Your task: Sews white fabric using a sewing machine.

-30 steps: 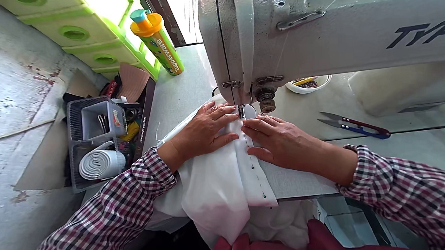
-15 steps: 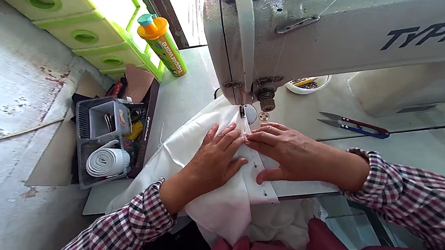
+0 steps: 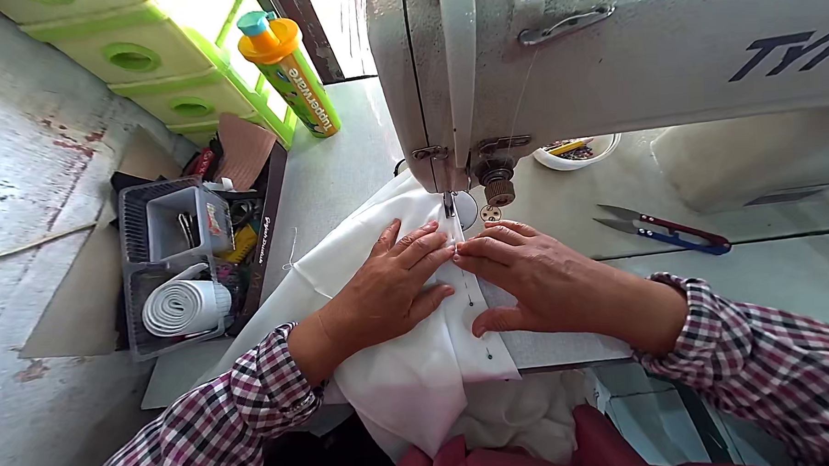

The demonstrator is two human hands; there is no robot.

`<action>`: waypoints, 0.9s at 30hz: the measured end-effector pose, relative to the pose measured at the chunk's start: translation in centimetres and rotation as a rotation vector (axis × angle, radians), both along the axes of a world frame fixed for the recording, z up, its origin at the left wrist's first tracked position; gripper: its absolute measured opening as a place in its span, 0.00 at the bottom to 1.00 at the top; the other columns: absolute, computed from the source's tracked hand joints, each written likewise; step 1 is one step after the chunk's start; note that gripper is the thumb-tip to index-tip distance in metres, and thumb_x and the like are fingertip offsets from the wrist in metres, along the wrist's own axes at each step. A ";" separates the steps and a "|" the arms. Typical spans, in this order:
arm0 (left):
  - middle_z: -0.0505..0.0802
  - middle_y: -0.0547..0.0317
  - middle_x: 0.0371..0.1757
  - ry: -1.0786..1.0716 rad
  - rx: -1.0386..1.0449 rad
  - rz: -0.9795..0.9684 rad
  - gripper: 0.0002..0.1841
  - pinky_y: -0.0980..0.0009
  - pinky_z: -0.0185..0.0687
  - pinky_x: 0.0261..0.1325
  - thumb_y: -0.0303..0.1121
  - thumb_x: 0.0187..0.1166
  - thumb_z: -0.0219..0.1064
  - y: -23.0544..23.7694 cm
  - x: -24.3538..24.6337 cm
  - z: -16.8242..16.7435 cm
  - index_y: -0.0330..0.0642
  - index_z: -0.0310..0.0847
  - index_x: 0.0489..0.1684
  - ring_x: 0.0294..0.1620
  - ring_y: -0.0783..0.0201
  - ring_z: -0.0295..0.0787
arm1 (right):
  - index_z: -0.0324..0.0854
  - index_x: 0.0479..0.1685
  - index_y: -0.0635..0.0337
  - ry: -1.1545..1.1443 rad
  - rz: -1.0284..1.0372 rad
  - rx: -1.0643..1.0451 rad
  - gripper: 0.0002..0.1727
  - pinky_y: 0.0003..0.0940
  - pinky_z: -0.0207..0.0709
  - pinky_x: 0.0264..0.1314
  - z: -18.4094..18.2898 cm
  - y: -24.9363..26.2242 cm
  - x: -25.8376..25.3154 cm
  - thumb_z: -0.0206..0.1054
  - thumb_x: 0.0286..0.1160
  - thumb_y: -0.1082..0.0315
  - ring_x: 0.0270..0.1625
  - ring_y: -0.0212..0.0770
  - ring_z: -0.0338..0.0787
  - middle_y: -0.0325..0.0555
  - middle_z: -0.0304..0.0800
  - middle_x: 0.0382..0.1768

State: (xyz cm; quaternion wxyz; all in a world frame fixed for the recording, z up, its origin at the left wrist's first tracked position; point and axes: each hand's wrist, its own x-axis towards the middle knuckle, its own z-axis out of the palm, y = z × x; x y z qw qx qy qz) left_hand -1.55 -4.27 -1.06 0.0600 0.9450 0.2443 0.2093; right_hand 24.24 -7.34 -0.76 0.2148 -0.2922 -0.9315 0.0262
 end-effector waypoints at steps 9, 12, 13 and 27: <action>0.88 0.48 0.72 -0.007 -0.003 0.003 0.25 0.34 0.58 0.82 0.49 0.87 0.54 1.3 0.1 0.0 0.41 0.86 0.67 0.83 0.47 0.74 | 0.87 0.63 0.60 -0.005 -0.033 0.008 0.40 0.45 0.70 0.79 0.2 0.8 -0.2 0.56 0.75 0.31 0.68 0.47 0.85 0.47 0.90 0.59; 0.88 0.48 0.72 -0.023 -0.004 0.001 0.26 0.34 0.60 0.81 0.49 0.87 0.53 1.8 0.2 -0.1 0.40 0.86 0.66 0.83 0.46 0.74 | 0.88 0.59 0.59 -0.001 -0.051 0.004 0.38 0.46 0.73 0.76 0.4 1.0 -0.2 0.58 0.74 0.32 0.66 0.49 0.86 0.47 0.91 0.57; 0.88 0.48 0.72 -0.026 -0.006 0.002 0.26 0.34 0.60 0.81 0.49 0.87 0.53 1.9 0.2 0.0 0.40 0.86 0.66 0.83 0.46 0.74 | 0.88 0.58 0.58 0.001 -0.052 0.002 0.37 0.46 0.73 0.75 0.4 1.1 -0.2 0.59 0.74 0.32 0.66 0.49 0.86 0.47 0.90 0.56; 0.87 0.46 0.72 -0.040 -0.016 -0.016 0.25 0.32 0.59 0.81 0.48 0.86 0.55 3.3 0.3 0.1 0.38 0.85 0.67 0.82 0.44 0.74 | 0.88 0.56 0.59 0.004 -0.073 -0.043 0.35 0.41 0.79 0.57 0.9 2.0 -0.5 0.64 0.71 0.35 0.58 0.48 0.87 0.48 0.89 0.53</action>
